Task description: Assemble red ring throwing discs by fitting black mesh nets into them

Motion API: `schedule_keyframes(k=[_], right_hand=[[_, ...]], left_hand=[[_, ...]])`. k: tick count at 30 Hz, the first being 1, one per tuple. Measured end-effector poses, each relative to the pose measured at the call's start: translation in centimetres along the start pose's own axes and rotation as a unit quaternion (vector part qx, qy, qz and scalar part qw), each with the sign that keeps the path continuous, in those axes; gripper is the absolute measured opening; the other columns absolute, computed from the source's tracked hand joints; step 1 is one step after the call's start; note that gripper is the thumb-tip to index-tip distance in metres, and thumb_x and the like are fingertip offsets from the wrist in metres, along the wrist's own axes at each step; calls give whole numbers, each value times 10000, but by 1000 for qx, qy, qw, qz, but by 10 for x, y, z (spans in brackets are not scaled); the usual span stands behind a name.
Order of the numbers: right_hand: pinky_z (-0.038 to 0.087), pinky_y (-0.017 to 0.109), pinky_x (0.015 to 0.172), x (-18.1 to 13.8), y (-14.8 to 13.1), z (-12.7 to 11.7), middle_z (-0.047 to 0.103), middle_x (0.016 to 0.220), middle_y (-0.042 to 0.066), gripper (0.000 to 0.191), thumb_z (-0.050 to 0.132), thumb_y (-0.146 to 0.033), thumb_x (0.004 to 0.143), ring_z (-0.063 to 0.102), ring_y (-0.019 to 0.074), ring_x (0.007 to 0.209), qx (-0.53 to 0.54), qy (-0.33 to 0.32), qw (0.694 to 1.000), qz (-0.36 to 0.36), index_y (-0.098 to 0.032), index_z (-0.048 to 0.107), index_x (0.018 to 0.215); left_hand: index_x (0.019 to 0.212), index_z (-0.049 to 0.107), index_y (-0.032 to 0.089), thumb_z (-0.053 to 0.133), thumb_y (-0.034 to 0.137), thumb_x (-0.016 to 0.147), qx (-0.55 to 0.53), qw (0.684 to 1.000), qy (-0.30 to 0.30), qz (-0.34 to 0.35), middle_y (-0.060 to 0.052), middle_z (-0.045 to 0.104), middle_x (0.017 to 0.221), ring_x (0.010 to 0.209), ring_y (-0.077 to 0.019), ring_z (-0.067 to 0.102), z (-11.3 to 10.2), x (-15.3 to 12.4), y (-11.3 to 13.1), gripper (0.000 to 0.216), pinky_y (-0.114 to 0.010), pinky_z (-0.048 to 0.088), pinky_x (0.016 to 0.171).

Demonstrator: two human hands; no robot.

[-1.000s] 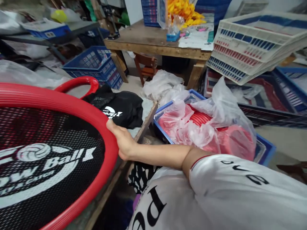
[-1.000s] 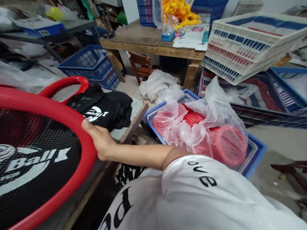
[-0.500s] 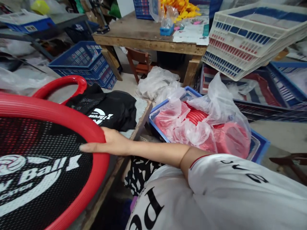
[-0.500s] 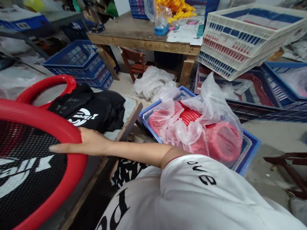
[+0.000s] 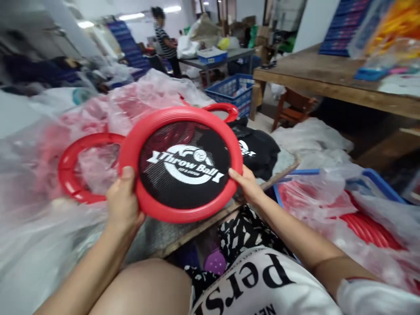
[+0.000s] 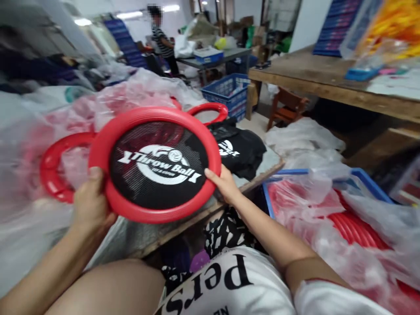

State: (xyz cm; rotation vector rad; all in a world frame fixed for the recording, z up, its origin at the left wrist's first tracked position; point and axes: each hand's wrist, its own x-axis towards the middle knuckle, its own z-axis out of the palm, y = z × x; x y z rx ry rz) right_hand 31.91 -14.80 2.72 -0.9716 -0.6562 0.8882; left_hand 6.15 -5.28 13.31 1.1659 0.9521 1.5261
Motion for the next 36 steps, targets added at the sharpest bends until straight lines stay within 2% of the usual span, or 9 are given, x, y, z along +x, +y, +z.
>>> schedule_keyframes(k=[5,10,13,19,24,29,32,34,36], right_hand=[[545,271,754,3,1,6,749,924,23,566,879,-580,679,649,166,803,20,4,1000,-4,-162,722,1027],[581,296,812,5,-1,13,780,983,39,539,896,-528,688,694,181,838,46,21,999,-10,-164,744,1056],[597,354,927,12,-1,20,789,1087,50,540,834,-595,746,725,209,956,114,38,993,0,-191,752,1095],[576,458,1048,40,-9,39,788,1117,59,566,609,-722,878,722,237,1107,242,84,967,-16,-212,749,1082],[595,393,1019,61,-20,47,788,1065,48,559,614,-708,881,730,201,1054,240,136,957,-85,-194,738,1062],[635,329,757,67,-39,28,766,856,27,632,709,-774,752,716,182,772,109,145,978,-106,-175,714,951],[539,307,555,59,-67,11,718,721,26,678,657,-838,741,631,177,608,-68,63,991,-92,-173,698,864],[444,282,505,47,-92,8,666,650,9,626,626,-816,784,563,160,560,-224,-32,968,-108,-191,657,767],[366,264,521,29,-116,16,602,613,-8,574,601,-751,847,516,141,570,-387,-129,900,-152,-202,587,681]], left_hand=[[1003,740,127,888,550,716,-53,998,-23,-8,-55,797,877,1000,-249,740,6,-1,-6,532,-405,604,1006],[970,748,154,879,559,709,-62,998,-12,-12,-73,797,913,945,-242,755,4,-1,-6,500,-404,615,977],[974,739,176,884,569,690,-58,998,-11,-8,-65,793,933,944,-239,748,4,-2,-6,506,-386,623,934],[1031,724,162,872,637,672,-13,996,-24,87,-61,758,997,929,-216,715,10,-8,-5,613,-326,587,882],[1085,721,169,795,619,791,42,982,-64,172,-52,738,1020,932,-202,685,9,-13,-1,543,-315,553,888],[1085,701,180,790,570,811,90,979,-90,162,-47,727,991,868,-188,675,2,-16,16,485,-291,536,798],[1130,683,178,806,588,772,153,969,-116,156,-59,723,995,870,-195,674,-2,-18,31,558,-303,537,781],[1145,691,175,799,620,756,231,947,-162,153,-58,716,949,834,-198,662,-2,-23,41,600,-315,532,748],[1149,704,180,780,650,764,321,906,-224,161,-54,710,915,802,-202,648,2,-32,50,612,-327,517,727]])
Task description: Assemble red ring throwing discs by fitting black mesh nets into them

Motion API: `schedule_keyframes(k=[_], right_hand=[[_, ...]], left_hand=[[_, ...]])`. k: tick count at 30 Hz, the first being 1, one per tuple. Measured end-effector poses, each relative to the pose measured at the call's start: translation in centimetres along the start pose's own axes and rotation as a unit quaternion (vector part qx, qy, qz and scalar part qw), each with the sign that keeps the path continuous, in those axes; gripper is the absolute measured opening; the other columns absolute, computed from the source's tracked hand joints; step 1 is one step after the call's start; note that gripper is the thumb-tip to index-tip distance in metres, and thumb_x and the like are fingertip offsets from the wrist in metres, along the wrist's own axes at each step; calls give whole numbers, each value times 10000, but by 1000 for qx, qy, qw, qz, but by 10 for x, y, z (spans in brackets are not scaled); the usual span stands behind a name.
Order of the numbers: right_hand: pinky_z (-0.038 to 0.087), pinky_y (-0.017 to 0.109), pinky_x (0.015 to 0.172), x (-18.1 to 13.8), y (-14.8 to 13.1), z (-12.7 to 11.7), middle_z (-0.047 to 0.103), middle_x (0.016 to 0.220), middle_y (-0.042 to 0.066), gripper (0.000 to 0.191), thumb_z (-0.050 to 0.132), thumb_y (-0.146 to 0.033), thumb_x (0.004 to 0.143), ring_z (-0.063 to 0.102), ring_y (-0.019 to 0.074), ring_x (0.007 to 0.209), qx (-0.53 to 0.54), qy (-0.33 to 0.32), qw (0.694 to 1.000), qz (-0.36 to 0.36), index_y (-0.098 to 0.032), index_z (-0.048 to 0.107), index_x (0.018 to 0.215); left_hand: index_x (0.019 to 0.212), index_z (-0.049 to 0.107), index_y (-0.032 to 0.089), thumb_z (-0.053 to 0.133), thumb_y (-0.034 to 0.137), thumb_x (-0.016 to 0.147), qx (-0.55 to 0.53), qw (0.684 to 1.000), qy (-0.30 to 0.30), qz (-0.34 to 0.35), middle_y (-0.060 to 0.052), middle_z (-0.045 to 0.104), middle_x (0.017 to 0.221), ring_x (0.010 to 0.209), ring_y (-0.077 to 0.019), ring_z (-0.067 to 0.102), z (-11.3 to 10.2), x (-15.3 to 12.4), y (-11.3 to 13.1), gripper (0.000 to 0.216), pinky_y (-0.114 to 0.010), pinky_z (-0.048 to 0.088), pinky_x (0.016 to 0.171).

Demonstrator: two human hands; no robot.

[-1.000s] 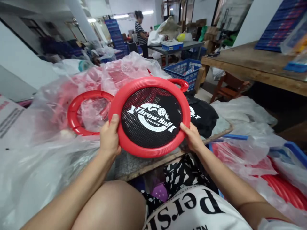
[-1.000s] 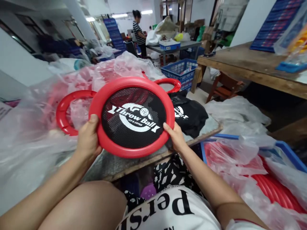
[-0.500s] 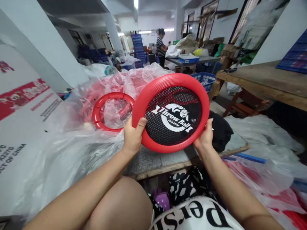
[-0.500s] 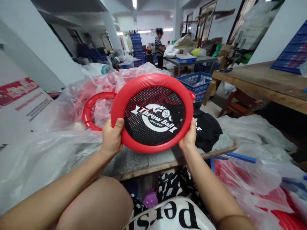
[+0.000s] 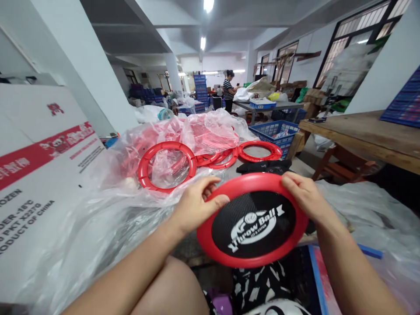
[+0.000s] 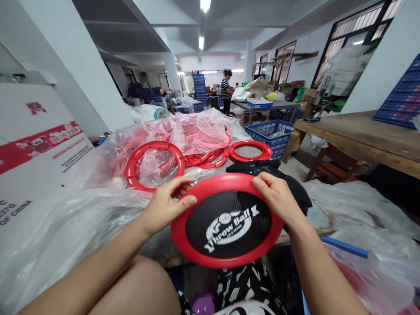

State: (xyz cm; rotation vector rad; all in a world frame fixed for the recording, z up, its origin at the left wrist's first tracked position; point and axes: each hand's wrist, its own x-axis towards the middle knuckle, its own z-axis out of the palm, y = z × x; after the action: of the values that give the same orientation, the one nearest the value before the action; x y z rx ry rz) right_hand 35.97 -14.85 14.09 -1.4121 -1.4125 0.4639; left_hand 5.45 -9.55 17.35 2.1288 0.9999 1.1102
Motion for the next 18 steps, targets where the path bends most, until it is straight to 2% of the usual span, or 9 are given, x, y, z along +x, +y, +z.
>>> schedule_keyframes(k=[3,6,10,14,18], right_hand=[[296,270,560,-12,-40,5,553,587,-12,567,503,-730,911,479,137,566,-180,-107,975,-79,-210,566,694],[268,280,587,-19,-61,22,598,635,8,595,365,-733,968,505,149,579,-263,-167,943,-116,-216,576,763],[257,283,603,-23,-64,38,644,687,37,636,203,-675,1031,547,160,607,-321,-159,922,-148,-214,553,768],[241,289,588,-25,-60,43,650,665,51,650,228,-697,1023,566,176,599,-370,-142,903,-167,-211,554,739],[270,291,580,-22,-58,42,671,674,56,669,212,-703,1020,589,183,604,-354,-126,910,-178,-215,577,744]], left_hand=[[1186,692,201,739,673,808,87,991,-87,49,-63,726,1010,884,-226,665,4,-8,20,606,-356,512,794],[1138,684,212,694,662,860,153,972,-167,66,-59,732,1046,919,-243,680,11,-14,34,529,-362,502,807],[1032,653,193,660,581,917,231,948,-214,46,-53,726,987,863,-243,679,16,-20,38,405,-354,481,756],[1059,644,188,614,540,954,232,946,-222,53,-54,725,991,869,-235,677,18,-25,36,369,-348,477,764],[1024,651,197,623,553,941,213,953,-209,49,-46,726,952,837,-225,671,17,-24,33,367,-335,470,743]])
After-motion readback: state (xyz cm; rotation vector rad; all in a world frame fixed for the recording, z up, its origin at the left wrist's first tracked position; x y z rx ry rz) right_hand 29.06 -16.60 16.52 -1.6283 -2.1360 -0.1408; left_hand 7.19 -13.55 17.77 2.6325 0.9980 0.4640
